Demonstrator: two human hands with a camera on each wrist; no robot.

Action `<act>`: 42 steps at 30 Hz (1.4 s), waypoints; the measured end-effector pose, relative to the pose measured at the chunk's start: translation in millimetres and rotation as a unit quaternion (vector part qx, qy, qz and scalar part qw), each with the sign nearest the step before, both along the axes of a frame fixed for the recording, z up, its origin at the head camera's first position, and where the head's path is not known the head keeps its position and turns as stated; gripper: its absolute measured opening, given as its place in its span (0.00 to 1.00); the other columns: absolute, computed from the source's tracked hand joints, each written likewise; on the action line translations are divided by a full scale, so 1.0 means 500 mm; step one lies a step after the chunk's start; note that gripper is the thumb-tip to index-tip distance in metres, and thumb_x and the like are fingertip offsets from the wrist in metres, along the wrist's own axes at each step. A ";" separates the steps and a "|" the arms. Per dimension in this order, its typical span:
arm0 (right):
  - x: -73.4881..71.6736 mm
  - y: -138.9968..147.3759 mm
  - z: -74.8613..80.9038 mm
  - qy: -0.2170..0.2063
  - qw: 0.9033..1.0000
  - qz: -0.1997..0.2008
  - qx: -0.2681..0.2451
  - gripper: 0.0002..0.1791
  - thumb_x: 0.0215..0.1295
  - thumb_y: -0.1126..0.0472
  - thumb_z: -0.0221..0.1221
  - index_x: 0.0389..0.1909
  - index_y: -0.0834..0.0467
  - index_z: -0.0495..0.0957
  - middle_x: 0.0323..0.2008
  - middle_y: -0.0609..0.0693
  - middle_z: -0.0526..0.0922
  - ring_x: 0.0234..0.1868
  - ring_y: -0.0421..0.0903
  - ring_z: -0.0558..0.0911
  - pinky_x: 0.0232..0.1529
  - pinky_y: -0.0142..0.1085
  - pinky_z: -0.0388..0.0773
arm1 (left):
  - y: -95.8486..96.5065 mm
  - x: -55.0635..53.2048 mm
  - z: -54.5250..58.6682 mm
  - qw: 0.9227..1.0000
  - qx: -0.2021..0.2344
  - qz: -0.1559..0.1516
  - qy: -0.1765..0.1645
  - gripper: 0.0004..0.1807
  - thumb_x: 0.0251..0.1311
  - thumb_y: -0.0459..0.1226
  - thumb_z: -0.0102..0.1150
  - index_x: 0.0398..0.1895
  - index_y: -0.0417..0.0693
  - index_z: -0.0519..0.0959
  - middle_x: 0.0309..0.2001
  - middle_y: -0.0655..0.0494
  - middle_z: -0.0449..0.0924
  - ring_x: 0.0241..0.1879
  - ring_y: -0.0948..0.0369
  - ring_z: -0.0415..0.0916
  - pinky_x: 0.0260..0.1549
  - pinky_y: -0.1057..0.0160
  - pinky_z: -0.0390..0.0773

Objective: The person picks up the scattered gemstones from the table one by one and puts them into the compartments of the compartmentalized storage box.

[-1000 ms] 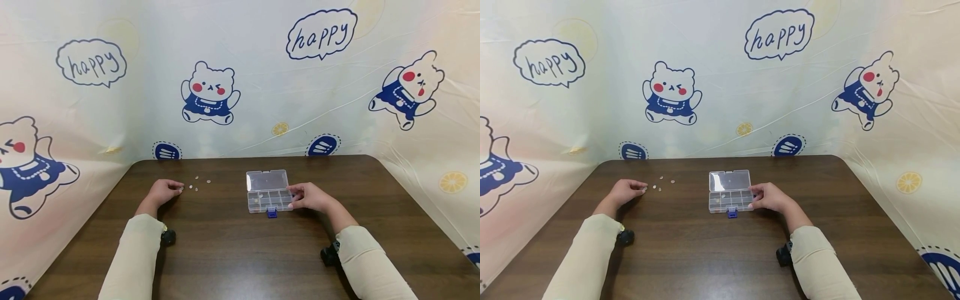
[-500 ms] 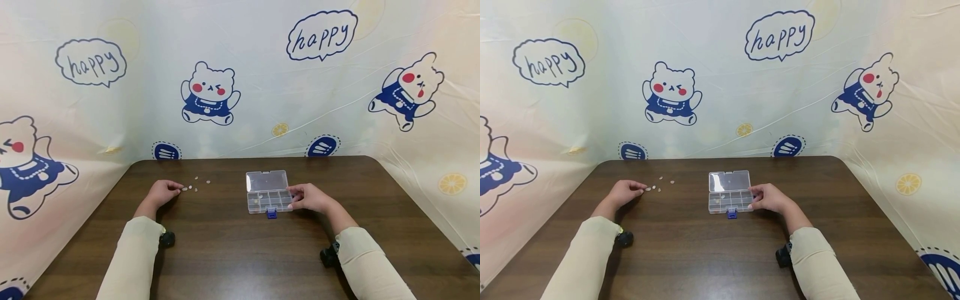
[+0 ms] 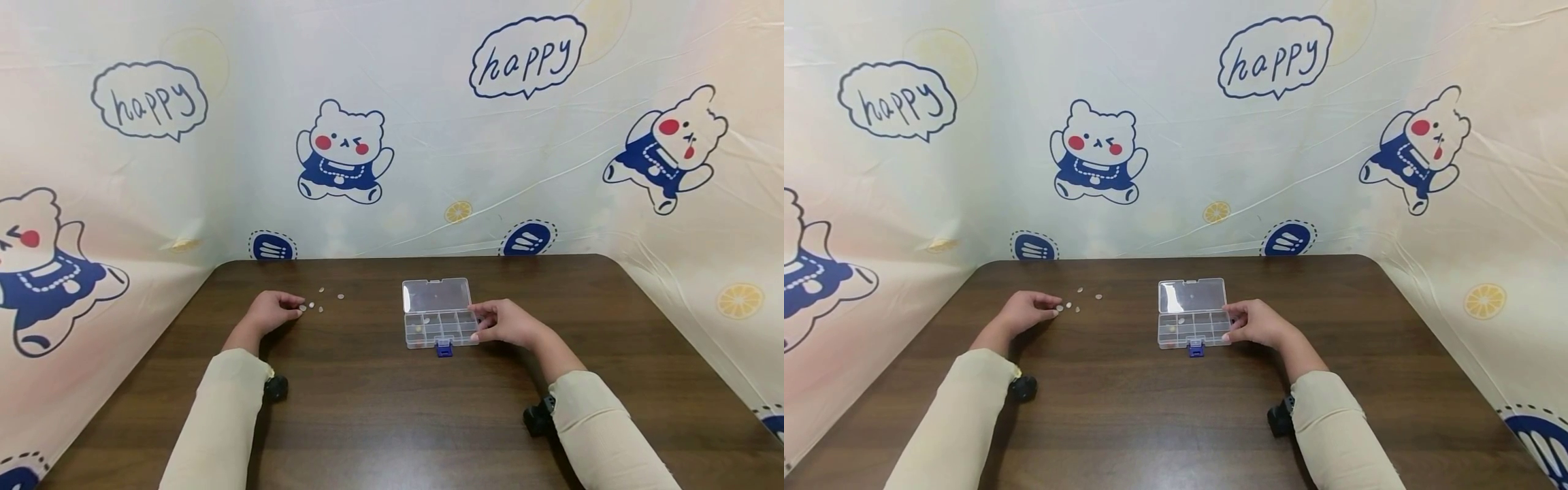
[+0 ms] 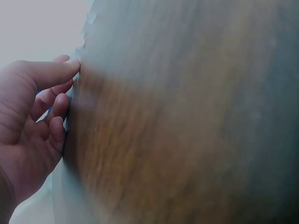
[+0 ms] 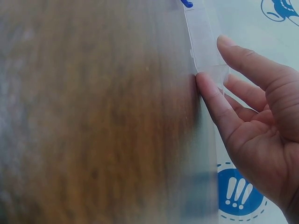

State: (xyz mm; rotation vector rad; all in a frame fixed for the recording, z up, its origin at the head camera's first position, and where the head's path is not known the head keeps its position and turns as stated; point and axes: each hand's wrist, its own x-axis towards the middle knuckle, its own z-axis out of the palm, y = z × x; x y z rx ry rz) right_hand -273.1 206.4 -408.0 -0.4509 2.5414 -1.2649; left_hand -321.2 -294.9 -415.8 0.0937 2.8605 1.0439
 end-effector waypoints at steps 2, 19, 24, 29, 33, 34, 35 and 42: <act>0.000 0.000 0.000 0.000 1.000 0.000 0.000 0.38 0.53 0.61 0.73 0.64 0.66 0.70 0.48 0.58 0.81 0.40 0.47 0.80 0.42 0.37 0.79 | 0.004 -0.001 0.000 1.000 -0.003 -0.004 0.000 0.17 0.62 0.35 0.63 0.54 0.42 0.82 0.54 0.38 0.78 0.54 0.44 0.72 0.58 0.42 0.68; 0.002 0.003 0.003 -0.001 1.000 -0.002 0.007 0.38 0.54 0.61 0.72 0.65 0.66 0.69 0.48 0.57 0.81 0.40 0.47 0.80 0.44 0.37 0.80 | 0.015 -0.002 -0.006 1.000 -0.006 0.000 0.004 0.10 0.62 0.35 0.64 0.45 0.45 0.86 0.48 0.43 0.81 0.47 0.49 0.74 0.54 0.44 0.71; 0.001 0.001 -0.002 -0.002 1.000 -0.001 0.006 0.39 0.53 0.60 0.72 0.65 0.66 0.69 0.46 0.56 0.81 0.40 0.47 0.80 0.44 0.37 0.80 | 0.013 0.006 -0.003 1.000 0.000 0.003 0.002 0.10 0.62 0.36 0.64 0.45 0.44 0.86 0.48 0.43 0.81 0.47 0.48 0.74 0.54 0.44 0.71; 0.001 0.000 0.000 -0.002 1.000 -0.002 0.006 0.38 0.54 0.61 0.72 0.65 0.66 0.69 0.45 0.56 0.82 0.40 0.47 0.80 0.44 0.37 0.80 | 0.013 0.014 0.004 1.000 0.007 0.005 0.003 0.11 0.62 0.37 0.64 0.46 0.44 0.86 0.48 0.43 0.81 0.47 0.48 0.74 0.54 0.45 0.72; 0.002 0.000 0.001 -0.002 1.000 -0.002 0.006 0.38 0.54 0.61 0.72 0.65 0.66 0.69 0.44 0.55 0.82 0.40 0.47 0.80 0.43 0.37 0.80 | 0.014 0.017 0.004 1.000 0.009 0.005 0.007 0.10 0.62 0.37 0.64 0.45 0.44 0.86 0.47 0.44 0.82 0.46 0.49 0.74 0.53 0.46 0.73; 0.002 0.000 0.002 -0.002 1.000 -0.002 0.005 0.38 0.54 0.61 0.72 0.65 0.66 0.69 0.44 0.55 0.82 0.40 0.47 0.80 0.43 0.37 0.80 | 0.015 0.017 0.004 1.000 0.009 0.004 0.009 0.10 0.62 0.37 0.64 0.45 0.44 0.86 0.47 0.44 0.82 0.45 0.49 0.74 0.53 0.47 0.73; 0.002 -0.001 0.001 -0.002 1.000 -0.001 0.005 0.38 0.54 0.61 0.72 0.65 0.66 0.69 0.44 0.55 0.82 0.40 0.47 0.80 0.43 0.37 0.80 | 0.015 0.017 0.004 1.000 0.010 0.002 0.011 0.11 0.62 0.37 0.65 0.45 0.44 0.86 0.46 0.44 0.82 0.45 0.49 0.74 0.53 0.47 0.74; 0.000 0.001 -0.001 -0.003 1.000 -0.003 0.004 0.38 0.53 0.61 0.72 0.65 0.66 0.69 0.44 0.55 0.82 0.40 0.47 0.80 0.44 0.38 0.80 | 0.024 0.020 0.007 1.000 0.013 -0.004 0.028 0.11 0.61 0.37 0.65 0.45 0.44 0.86 0.44 0.46 0.83 0.44 0.51 0.76 0.51 0.49 0.76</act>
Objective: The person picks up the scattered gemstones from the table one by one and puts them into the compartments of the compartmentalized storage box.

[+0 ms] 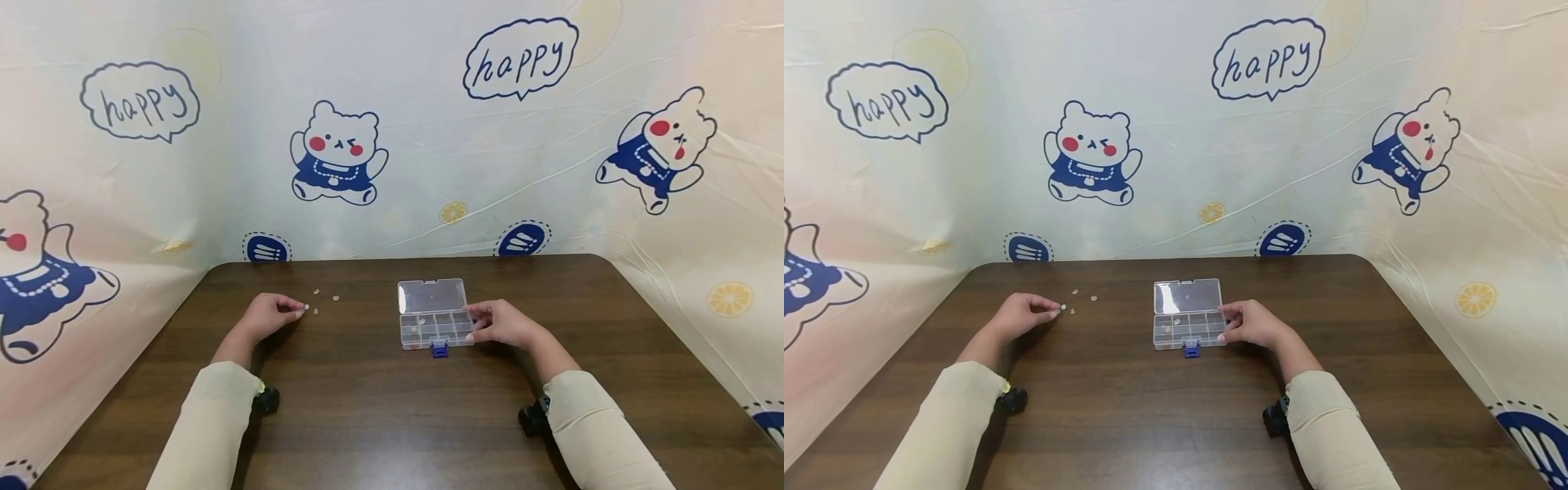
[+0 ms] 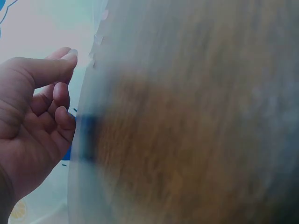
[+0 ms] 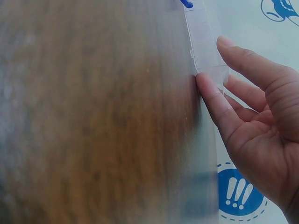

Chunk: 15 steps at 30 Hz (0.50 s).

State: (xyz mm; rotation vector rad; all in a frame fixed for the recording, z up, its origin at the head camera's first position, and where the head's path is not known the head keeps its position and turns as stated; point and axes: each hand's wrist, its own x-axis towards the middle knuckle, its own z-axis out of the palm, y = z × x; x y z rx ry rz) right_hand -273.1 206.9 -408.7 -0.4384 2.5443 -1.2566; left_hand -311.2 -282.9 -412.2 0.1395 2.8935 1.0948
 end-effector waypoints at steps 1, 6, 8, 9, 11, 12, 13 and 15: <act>0.000 0.000 0.000 0.000 1.000 -0.001 0.000 0.38 0.53 0.61 0.72 0.65 0.65 0.69 0.44 0.55 0.82 0.40 0.47 0.80 0.44 0.38 0.80 | 0.001 0.001 0.001 1.000 -0.001 -0.003 0.003 0.11 0.61 0.37 0.65 0.45 0.44 0.86 0.44 0.46 0.83 0.43 0.52 0.76 0.50 0.50 0.76; -0.001 0.000 -0.001 -0.001 1.000 -0.001 0.001 0.39 0.53 0.61 0.72 0.65 0.65 0.69 0.44 0.55 0.82 0.40 0.47 0.80 0.44 0.38 0.80 | 0.011 0.003 0.002 1.000 0.003 -0.008 0.004 0.10 0.62 0.37 0.65 0.45 0.44 0.86 0.44 0.47 0.83 0.42 0.53 0.75 0.46 0.54 0.78; -0.001 0.000 0.000 -0.001 1.000 -0.001 0.002 0.39 0.53 0.61 0.72 0.65 0.65 0.69 0.44 0.55 0.82 0.40 0.47 0.80 0.44 0.38 0.80 | 0.015 0.004 0.003 1.000 0.004 -0.012 0.005 0.10 0.62 0.36 0.64 0.45 0.44 0.86 0.43 0.47 0.83 0.41 0.53 0.75 0.44 0.56 0.79; -0.001 0.000 0.000 -0.002 1.000 -0.002 0.002 0.38 0.53 0.61 0.72 0.65 0.65 0.69 0.44 0.55 0.82 0.40 0.47 0.80 0.44 0.38 0.80 | 0.017 0.004 0.003 1.000 0.005 -0.013 0.006 0.10 0.62 0.36 0.64 0.45 0.44 0.86 0.43 0.48 0.83 0.41 0.53 0.75 0.43 0.57 0.79; -0.001 0.000 0.000 -0.002 1.000 -0.002 0.000 0.38 0.53 0.61 0.72 0.65 0.65 0.69 0.44 0.55 0.82 0.40 0.47 0.80 0.44 0.37 0.80 | 0.022 0.006 0.004 1.000 0.008 -0.018 0.008 0.10 0.62 0.36 0.65 0.44 0.44 0.86 0.42 0.48 0.83 0.40 0.54 0.75 0.42 0.58 0.79; -0.001 0.000 0.000 -0.002 1.000 -0.002 0.000 0.38 0.53 0.61 0.72 0.65 0.65 0.69 0.44 0.55 0.82 0.40 0.47 0.80 0.44 0.37 0.80 | 0.024 0.006 0.005 1.000 0.008 -0.019 0.010 0.09 0.62 0.35 0.65 0.44 0.44 0.86 0.41 0.49 0.83 0.39 0.54 0.75 0.41 0.59 0.79; -0.001 0.000 0.000 -0.002 1.000 -0.003 0.000 0.38 0.53 0.61 0.72 0.65 0.65 0.70 0.44 0.55 0.82 0.40 0.47 0.80 0.44 0.37 0.80 | 0.026 0.007 0.006 1.000 0.008 -0.022 0.011 0.09 0.61 0.35 0.65 0.44 0.44 0.86 0.41 0.49 0.83 0.39 0.54 0.75 0.41 0.59 0.79; -0.001 0.000 0.000 -0.002 1.000 -0.002 0.000 0.38 0.53 0.61 0.72 0.65 0.65 0.69 0.43 0.55 0.82 0.40 0.47 0.80 0.43 0.37 0.80 | 0.031 0.008 0.008 1.000 0.009 -0.025 0.012 0.09 0.61 0.35 0.65 0.44 0.44 0.86 0.41 0.50 0.84 0.38 0.55 0.75 0.41 0.59 0.80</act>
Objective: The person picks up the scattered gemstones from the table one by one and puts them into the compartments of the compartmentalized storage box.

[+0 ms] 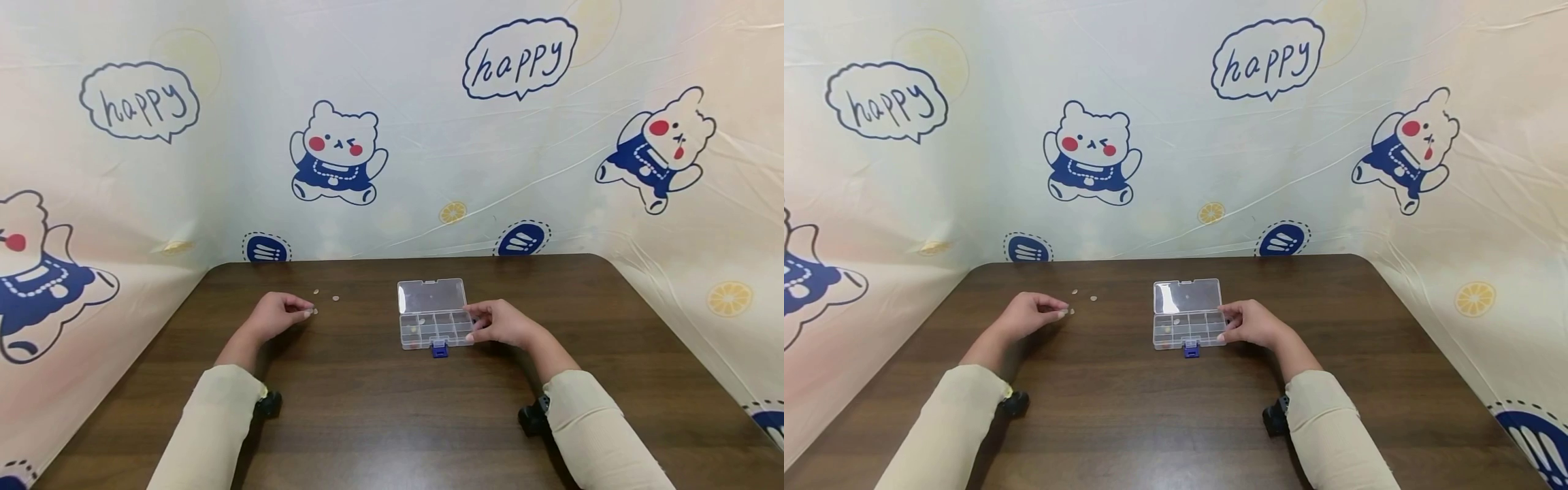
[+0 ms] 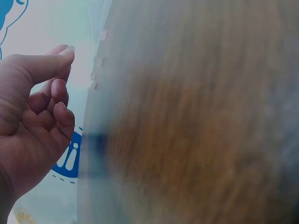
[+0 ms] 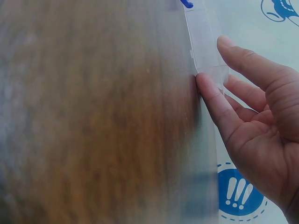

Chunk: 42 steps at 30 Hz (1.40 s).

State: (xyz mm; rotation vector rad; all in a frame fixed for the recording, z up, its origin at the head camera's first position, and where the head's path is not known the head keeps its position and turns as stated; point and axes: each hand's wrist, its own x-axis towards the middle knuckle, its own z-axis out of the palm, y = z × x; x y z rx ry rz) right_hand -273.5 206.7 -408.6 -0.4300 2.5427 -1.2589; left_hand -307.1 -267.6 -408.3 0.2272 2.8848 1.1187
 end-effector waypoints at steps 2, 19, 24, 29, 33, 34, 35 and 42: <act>0.000 0.000 0.000 0.000 1.000 0.000 0.001 0.38 0.53 0.61 0.72 0.65 0.65 0.69 0.43 0.55 0.82 0.40 0.47 0.80 0.43 0.37 0.79 | 0.005 0.003 0.003 1.000 -0.001 -0.005 0.001 0.10 0.61 0.36 0.65 0.44 0.44 0.86 0.41 0.50 0.84 0.38 0.55 0.75 0.41 0.58 0.80; 0.000 0.001 0.001 0.002 1.000 0.000 -0.001 0.38 0.53 0.62 0.72 0.65 0.66 0.70 0.42 0.55 0.82 0.39 0.47 0.80 0.43 0.36 0.80 | 0.045 0.024 0.021 0.999 0.003 -0.032 0.003 0.10 0.61 0.38 0.66 0.44 0.47 0.86 0.39 0.53 0.83 0.36 0.54 0.73 0.38 0.60 0.77; 0.001 0.000 0.002 0.003 1.000 -0.002 0.001 0.38 0.53 0.62 0.72 0.65 0.66 0.70 0.41 0.55 0.82 0.39 0.48 0.80 0.42 0.36 0.79 | 0.061 0.033 0.024 0.999 0.013 -0.042 0.016 0.09 0.60 0.37 0.66 0.42 0.46 0.87 0.36 0.53 0.82 0.35 0.55 0.72 0.36 0.60 0.77; 0.001 -0.001 0.002 0.001 1.000 -0.003 0.003 0.38 0.53 0.61 0.72 0.65 0.65 0.70 0.42 0.54 0.82 0.40 0.47 0.79 0.42 0.36 0.79 | 0.077 0.041 0.027 0.997 0.022 -0.063 0.041 0.08 0.60 0.36 0.67 0.41 0.45 0.87 0.34 0.54 0.81 0.33 0.55 0.71 0.33 0.59 0.75; 0.000 -0.001 0.000 -0.002 1.000 -0.004 0.006 0.38 0.53 0.60 0.72 0.65 0.65 0.70 0.42 0.54 0.82 0.40 0.47 0.79 0.43 0.36 0.79 | 0.090 0.046 0.027 0.996 0.029 -0.072 0.045 0.08 0.59 0.36 0.67 0.40 0.45 0.87 0.34 0.55 0.82 0.32 0.56 0.71 0.33 0.59 0.76; 0.000 -0.001 0.000 -0.002 1.000 -0.004 0.007 0.38 0.53 0.60 0.72 0.65 0.65 0.70 0.42 0.54 0.82 0.40 0.47 0.79 0.43 0.36 0.79 | 0.093 0.047 0.028 0.996 0.031 -0.073 0.045 0.07 0.59 0.36 0.67 0.40 0.45 0.87 0.34 0.56 0.82 0.32 0.56 0.71 0.33 0.59 0.76; 0.000 -0.001 0.000 -0.002 1.000 -0.004 0.008 0.38 0.54 0.60 0.72 0.65 0.65 0.69 0.42 0.54 0.82 0.40 0.47 0.79 0.43 0.36 0.79 | 0.097 0.047 0.028 0.996 0.033 -0.074 0.046 0.08 0.59 0.36 0.67 0.40 0.45 0.87 0.34 0.56 0.82 0.32 0.56 0.71 0.33 0.59 0.76; 0.001 -0.002 0.001 0.001 1.000 -0.003 0.009 0.39 0.53 0.60 0.72 0.65 0.65 0.69 0.42 0.54 0.82 0.39 0.47 0.79 0.43 0.36 0.79 | 0.118 0.057 0.033 0.995 0.051 -0.080 0.043 0.09 0.59 0.36 0.67 0.41 0.43 0.87 0.33 0.55 0.81 0.33 0.55 0.72 0.31 0.59 0.76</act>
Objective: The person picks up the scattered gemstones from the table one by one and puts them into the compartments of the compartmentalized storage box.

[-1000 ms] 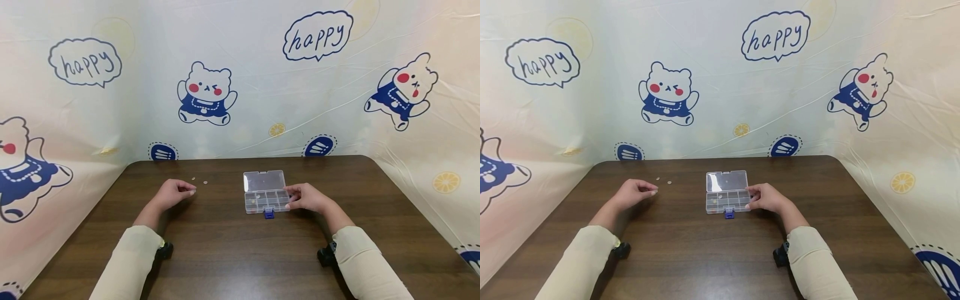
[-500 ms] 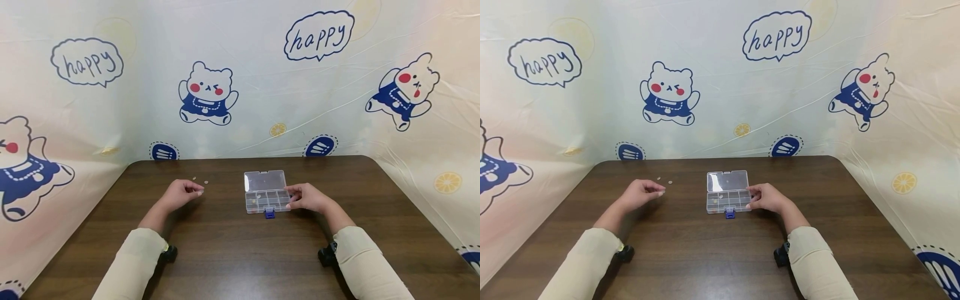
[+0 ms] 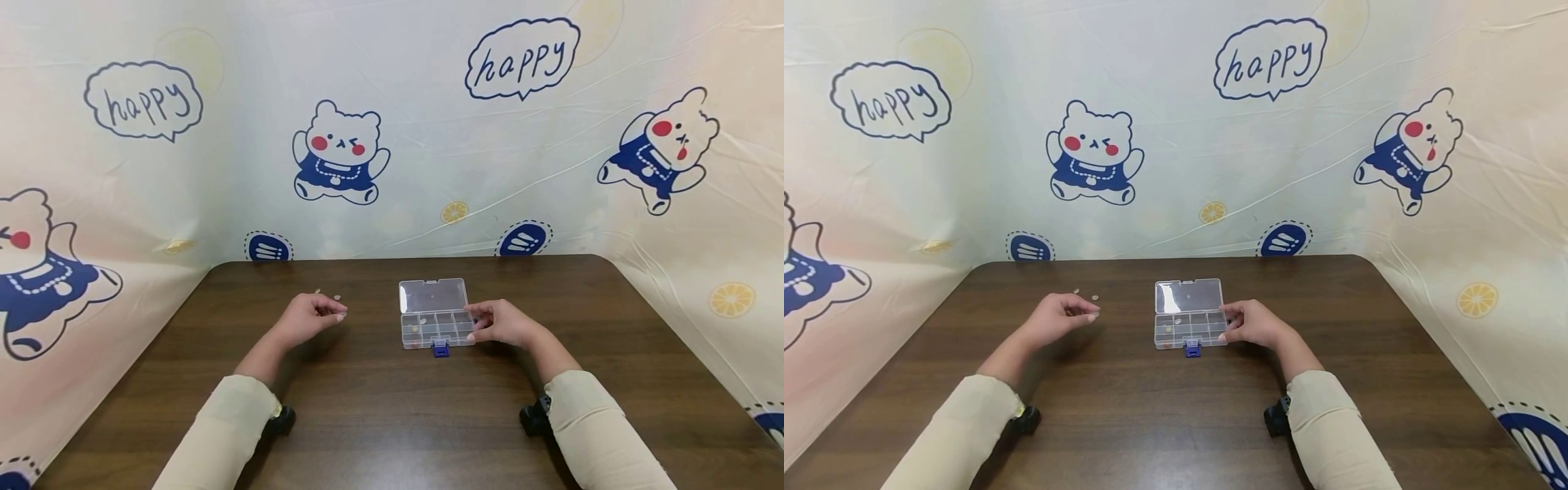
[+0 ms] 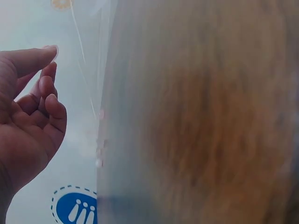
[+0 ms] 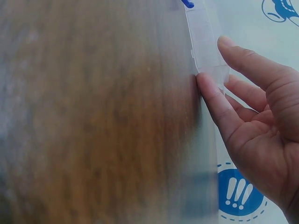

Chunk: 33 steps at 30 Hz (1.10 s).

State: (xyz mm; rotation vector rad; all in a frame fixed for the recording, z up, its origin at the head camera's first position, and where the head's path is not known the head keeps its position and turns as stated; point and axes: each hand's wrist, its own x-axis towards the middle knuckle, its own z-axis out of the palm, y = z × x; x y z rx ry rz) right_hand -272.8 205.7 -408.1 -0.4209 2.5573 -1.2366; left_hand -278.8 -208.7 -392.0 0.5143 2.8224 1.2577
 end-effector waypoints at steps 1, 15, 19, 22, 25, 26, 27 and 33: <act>0.000 0.000 0.000 0.000 1.000 0.000 0.000 0.38 0.53 0.60 0.72 0.65 0.65 0.69 0.42 0.54 0.82 0.39 0.47 0.79 0.43 0.36 0.79 | 0.003 0.001 0.000 1.000 0.001 -0.001 -0.002 0.09 0.59 0.36 0.67 0.41 0.44 0.87 0.33 0.55 0.81 0.33 0.55 0.72 0.32 0.59 0.76; 0.000 0.002 -0.001 -0.002 1.000 0.001 -0.009 0.38 0.53 0.61 0.72 0.65 0.65 0.69 0.41 0.54 0.82 0.39 0.48 0.79 0.41 0.35 0.79 | 0.044 0.018 0.004 0.999 0.019 -0.033 0.019 0.10 0.58 0.36 0.68 0.41 0.42 0.87 0.31 0.57 0.80 0.31 0.56 0.72 0.31 0.60 0.76; 0.000 0.002 0.001 -0.002 1.000 0.002 -0.010 0.38 0.54 0.62 0.72 0.65 0.66 0.69 0.42 0.54 0.82 0.40 0.48 0.79 0.41 0.35 0.79 | 0.057 0.023 0.007 0.998 0.027 -0.042 0.023 0.09 0.58 0.36 0.68 0.41 0.42 0.87 0.32 0.57 0.81 0.31 0.56 0.72 0.31 0.60 0.76; 0.001 0.002 0.002 -0.002 1.000 0.003 -0.011 0.38 0.54 0.62 0.72 0.65 0.66 0.69 0.42 0.55 0.82 0.40 0.48 0.80 0.41 0.35 0.79 | 0.065 0.027 0.010 0.998 0.030 -0.044 0.017 0.10 0.58 0.37 0.68 0.41 0.42 0.87 0.33 0.57 0.81 0.32 0.56 0.73 0.31 0.60 0.76; 0.002 0.001 0.002 -0.001 1.000 0.004 -0.009 0.38 0.54 0.62 0.72 0.65 0.66 0.69 0.42 0.54 0.82 0.39 0.48 0.79 0.41 0.36 0.79 | 0.073 0.031 0.014 0.998 0.032 -0.044 0.006 0.09 0.58 0.37 0.68 0.41 0.44 0.87 0.33 0.57 0.81 0.32 0.56 0.73 0.31 0.61 0.76; 0.002 0.001 0.002 -0.001 1.000 0.004 -0.008 0.38 0.54 0.61 0.72 0.65 0.66 0.69 0.42 0.54 0.82 0.40 0.48 0.79 0.41 0.36 0.79 | 0.076 0.032 0.015 0.998 0.033 -0.045 0.006 0.09 0.58 0.37 0.68 0.40 0.44 0.87 0.33 0.57 0.81 0.32 0.56 0.73 0.31 0.60 0.76; 0.002 0.001 0.002 -0.001 1.000 0.003 -0.007 0.38 0.54 0.61 0.72 0.65 0.66 0.69 0.42 0.54 0.82 0.40 0.48 0.79 0.41 0.36 0.79 | 0.079 0.034 0.017 0.998 0.034 -0.044 0.005 0.08 0.58 0.37 0.68 0.40 0.45 0.87 0.33 0.57 0.81 0.32 0.56 0.73 0.31 0.60 0.76; 0.001 0.001 0.000 0.002 1.000 0.003 -0.004 0.38 0.53 0.60 0.72 0.65 0.65 0.70 0.42 0.54 0.82 0.40 0.47 0.79 0.42 0.36 0.79 | 0.100 0.041 0.022 0.998 0.032 -0.050 0.012 0.08 0.58 0.36 0.68 0.40 0.46 0.88 0.33 0.59 0.81 0.31 0.56 0.72 0.32 0.58 0.76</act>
